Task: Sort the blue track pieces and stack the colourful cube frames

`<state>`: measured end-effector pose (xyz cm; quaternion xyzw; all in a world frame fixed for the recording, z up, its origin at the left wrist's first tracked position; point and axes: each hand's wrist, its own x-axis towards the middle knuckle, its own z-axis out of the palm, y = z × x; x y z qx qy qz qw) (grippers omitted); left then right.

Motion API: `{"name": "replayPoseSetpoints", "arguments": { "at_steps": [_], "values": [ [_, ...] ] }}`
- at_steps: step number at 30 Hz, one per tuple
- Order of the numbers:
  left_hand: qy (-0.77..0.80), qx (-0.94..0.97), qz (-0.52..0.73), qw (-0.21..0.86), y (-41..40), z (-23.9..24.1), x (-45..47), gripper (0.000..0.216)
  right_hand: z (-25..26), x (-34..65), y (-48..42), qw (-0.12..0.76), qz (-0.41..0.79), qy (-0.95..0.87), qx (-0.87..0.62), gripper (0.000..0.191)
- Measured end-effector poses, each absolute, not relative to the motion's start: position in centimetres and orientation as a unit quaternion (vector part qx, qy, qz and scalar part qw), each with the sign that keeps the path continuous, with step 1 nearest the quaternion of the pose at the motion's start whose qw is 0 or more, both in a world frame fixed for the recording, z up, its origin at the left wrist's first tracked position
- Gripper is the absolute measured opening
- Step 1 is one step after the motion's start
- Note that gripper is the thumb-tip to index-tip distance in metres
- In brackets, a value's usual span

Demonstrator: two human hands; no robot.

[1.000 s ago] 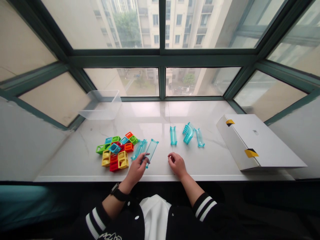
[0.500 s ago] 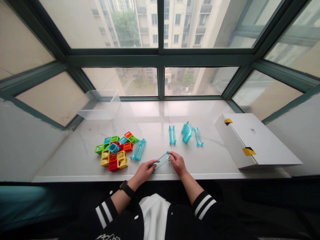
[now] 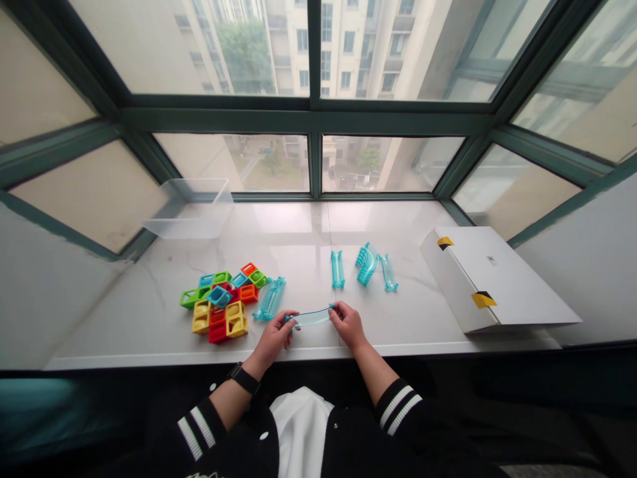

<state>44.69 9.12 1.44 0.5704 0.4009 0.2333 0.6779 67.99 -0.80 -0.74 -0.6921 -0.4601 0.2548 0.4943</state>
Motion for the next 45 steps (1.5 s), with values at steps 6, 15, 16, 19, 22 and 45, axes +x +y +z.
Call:
{"name": "replayPoseSetpoints", "arguments": {
  "at_steps": [6,15,16,19,22,45],
  "values": [
    [0.386,0.593,0.231,0.668,9.1,0.6,44.7,0.051,-0.4,67.6,-0.6,0.424,0.218,-0.527,-0.704,0.032],
    [0.365,0.586,0.241,0.683,9.1,0.4,44.9,0.060,-0.5,67.1,-0.3,0.452,0.194,-0.514,-0.703,0.027],
    [0.364,0.582,0.239,0.687,9.2,0.4,44.9,0.059,-0.5,67.2,-0.3,0.464,0.200,-0.504,-0.700,0.026],
    [0.360,0.589,0.223,0.688,9.4,0.4,44.8,0.049,-0.6,67.4,-0.4,0.496,0.211,-0.462,-0.704,0.030],
    [0.344,0.628,0.193,0.671,9.3,0.5,44.5,0.040,-0.5,67.6,-0.5,0.522,0.233,-0.426,-0.701,0.042],
    [0.294,0.798,0.265,0.454,7.9,0.5,44.2,0.013,2.6,61.2,-0.7,0.503,0.499,-0.387,-0.591,0.035]
  ]
}}
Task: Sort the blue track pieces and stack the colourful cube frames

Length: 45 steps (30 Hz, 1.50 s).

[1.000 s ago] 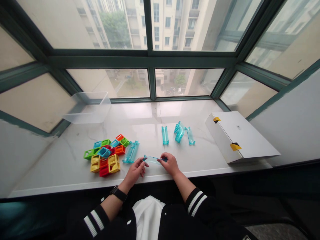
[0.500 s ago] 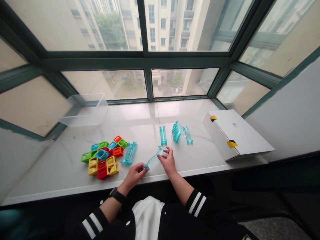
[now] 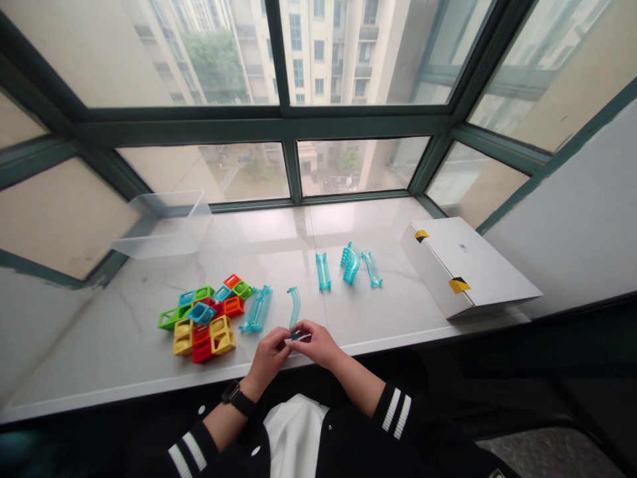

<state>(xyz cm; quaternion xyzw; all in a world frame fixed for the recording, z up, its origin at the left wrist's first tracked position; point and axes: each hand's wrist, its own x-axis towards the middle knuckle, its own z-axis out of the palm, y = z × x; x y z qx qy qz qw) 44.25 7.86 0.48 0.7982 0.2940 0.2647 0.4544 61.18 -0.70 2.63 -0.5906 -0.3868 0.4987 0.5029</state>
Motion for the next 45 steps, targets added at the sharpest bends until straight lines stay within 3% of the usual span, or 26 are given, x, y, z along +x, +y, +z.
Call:
{"name": "replayPoseSetpoints", "arguments": {
  "at_steps": [8,13,19,25,34,45],
  "values": [
    [0.313,0.797,0.226,0.465,7.8,0.6,44.3,0.031,2.9,63.4,-1.1,0.550,0.415,-0.409,-0.599,0.033],
    [0.316,0.804,0.221,0.452,7.6,0.5,44.3,0.032,4.7,67.2,-2.2,0.588,0.264,-0.454,-0.615,0.032],
    [0.321,0.813,0.288,0.392,7.6,-0.2,44.1,0.039,5.7,73.6,-4.4,0.621,0.055,-0.377,-0.685,0.040],
    [0.302,0.833,0.298,0.356,8.3,-0.7,44.0,0.036,4.6,79.4,-5.7,0.537,-0.060,-0.318,-0.780,0.044],
    [0.283,0.847,0.275,0.356,8.3,0.2,44.3,0.025,2.4,84.1,-3.6,0.381,-0.051,-0.327,-0.863,0.043],
    [0.274,0.858,0.256,0.351,8.2,0.9,44.4,0.016,1.0,85.2,-0.3,0.290,-0.049,-0.332,-0.896,0.037]
  ]
}}
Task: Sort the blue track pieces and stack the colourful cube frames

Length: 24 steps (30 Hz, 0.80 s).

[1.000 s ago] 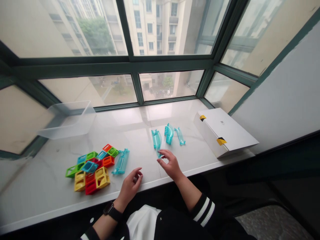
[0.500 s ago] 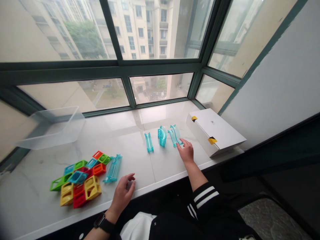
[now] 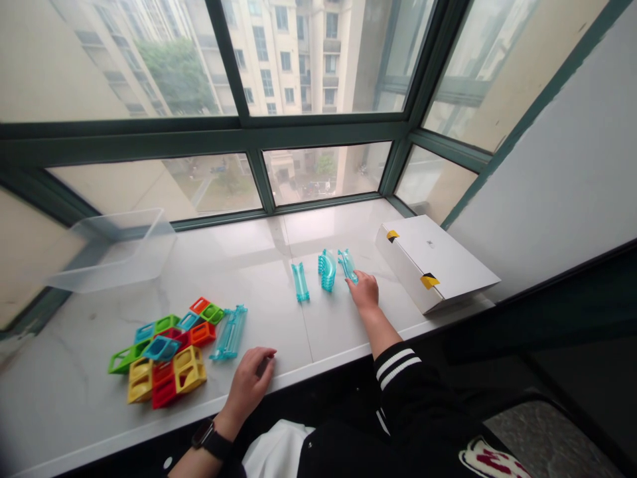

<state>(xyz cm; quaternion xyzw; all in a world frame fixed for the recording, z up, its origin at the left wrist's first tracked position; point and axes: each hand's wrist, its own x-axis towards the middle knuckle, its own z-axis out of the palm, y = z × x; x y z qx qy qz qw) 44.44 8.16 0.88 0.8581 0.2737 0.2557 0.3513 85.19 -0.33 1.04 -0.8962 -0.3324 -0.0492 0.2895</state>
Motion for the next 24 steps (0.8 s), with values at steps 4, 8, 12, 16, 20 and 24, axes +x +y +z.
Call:
{"name": "replayPoseSetpoints", "arguments": {
  "at_steps": [4,8,12,16,20,24],
  "values": [
    [0.272,0.860,0.251,0.351,8.1,1.2,44.5,0.015,0.8,85.6,-0.1,0.272,-0.054,-0.338,-0.899,0.037],
    [0.274,0.860,0.246,0.352,8.1,1.3,44.5,0.015,0.6,85.8,0.0,0.258,-0.063,-0.344,-0.901,0.037],
    [0.276,0.858,0.244,0.358,8.1,1.4,44.6,0.015,0.5,86.0,0.1,0.248,-0.059,-0.346,-0.903,0.037],
    [0.276,0.857,0.239,0.364,8.0,1.5,44.6,0.016,0.4,86.1,0.2,0.246,-0.053,-0.345,-0.904,0.038],
    [0.276,0.858,0.236,0.365,8.0,1.5,44.6,0.015,0.2,86.1,0.0,0.251,-0.049,-0.348,-0.902,0.037],
    [0.274,0.857,0.236,0.367,8.0,1.3,44.6,0.015,-0.2,86.0,-0.3,0.257,-0.050,-0.363,-0.894,0.038]
  ]
}}
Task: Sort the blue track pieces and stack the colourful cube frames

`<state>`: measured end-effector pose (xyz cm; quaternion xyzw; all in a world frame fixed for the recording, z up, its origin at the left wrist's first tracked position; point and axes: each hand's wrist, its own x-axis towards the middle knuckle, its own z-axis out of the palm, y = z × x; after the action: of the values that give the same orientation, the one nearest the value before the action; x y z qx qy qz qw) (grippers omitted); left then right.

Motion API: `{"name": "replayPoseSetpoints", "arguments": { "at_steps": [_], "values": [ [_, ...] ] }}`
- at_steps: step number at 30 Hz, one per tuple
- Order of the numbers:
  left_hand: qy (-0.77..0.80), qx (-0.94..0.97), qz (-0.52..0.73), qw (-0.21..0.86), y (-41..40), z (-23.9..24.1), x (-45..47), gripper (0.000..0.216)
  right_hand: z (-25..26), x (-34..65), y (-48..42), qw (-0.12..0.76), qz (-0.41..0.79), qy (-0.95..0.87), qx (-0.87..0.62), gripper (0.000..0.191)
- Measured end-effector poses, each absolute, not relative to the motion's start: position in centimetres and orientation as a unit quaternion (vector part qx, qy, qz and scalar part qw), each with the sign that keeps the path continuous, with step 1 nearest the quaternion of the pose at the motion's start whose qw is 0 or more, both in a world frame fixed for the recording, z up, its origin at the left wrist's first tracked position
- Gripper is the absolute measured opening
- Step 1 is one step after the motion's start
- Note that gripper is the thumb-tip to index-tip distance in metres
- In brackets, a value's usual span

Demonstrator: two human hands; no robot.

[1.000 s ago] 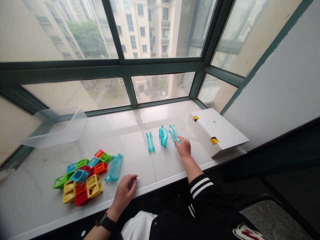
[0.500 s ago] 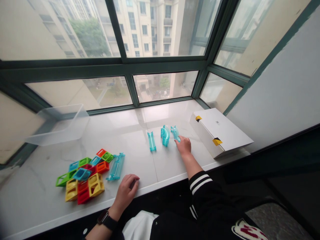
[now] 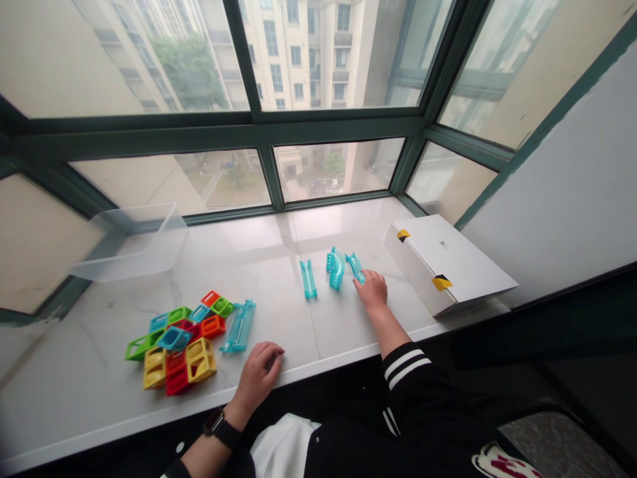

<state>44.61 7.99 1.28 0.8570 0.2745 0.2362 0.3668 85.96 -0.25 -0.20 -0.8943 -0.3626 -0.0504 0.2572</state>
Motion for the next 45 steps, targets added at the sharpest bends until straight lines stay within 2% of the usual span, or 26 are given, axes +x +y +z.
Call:
{"name": "replayPoseSetpoints", "arguments": {
  "at_steps": [9,14,16,19,21,24,29,31,38,43,45],
  "values": [
    [0.271,0.857,0.242,0.366,7.9,1.3,44.7,0.015,-0.6,85.3,-1.2,0.295,-0.028,-0.334,-0.895,0.021],
    [0.273,0.854,0.241,0.372,7.8,1.5,44.7,0.015,0.5,84.0,-1.7,0.310,-0.075,-0.343,-0.883,0.024],
    [0.272,0.853,0.241,0.373,7.8,1.6,44.7,0.015,1.5,82.7,-2.3,0.339,-0.127,-0.358,-0.861,0.027],
    [0.273,0.852,0.243,0.375,7.8,1.7,44.8,0.015,3.1,79.9,-3.7,0.419,-0.159,-0.400,-0.800,0.021],
    [0.274,0.851,0.245,0.375,7.8,1.7,44.8,0.015,3.9,77.7,-4.6,0.468,-0.140,-0.438,-0.754,0.017],
    [0.279,0.850,0.249,0.372,7.8,1.6,44.9,0.014,4.2,74.4,-5.3,0.492,-0.078,-0.486,-0.718,0.015],
    [0.290,0.849,0.252,0.362,7.7,1.4,44.8,0.012,2.9,70.1,-4.1,0.441,0.097,-0.552,-0.701,0.018],
    [0.293,0.848,0.252,0.363,7.6,1.4,44.8,0.013,2.1,68.6,-3.2,0.418,0.133,-0.569,-0.696,0.017],
    [0.332,0.803,0.283,0.407,8.9,3.5,43.7,0.014,0.2,65.2,-1.5,0.364,0.145,-0.585,-0.711,0.015],
    [0.405,0.806,0.319,0.292,12.3,6.7,40.6,0.018,-0.2,65.4,-1.6,0.368,0.144,-0.587,-0.706,0.017],
    [0.443,0.813,0.291,0.240,13.6,7.4,39.6,0.020,-0.2,65.5,-1.6,0.368,0.141,-0.589,-0.706,0.017]
  ]
}}
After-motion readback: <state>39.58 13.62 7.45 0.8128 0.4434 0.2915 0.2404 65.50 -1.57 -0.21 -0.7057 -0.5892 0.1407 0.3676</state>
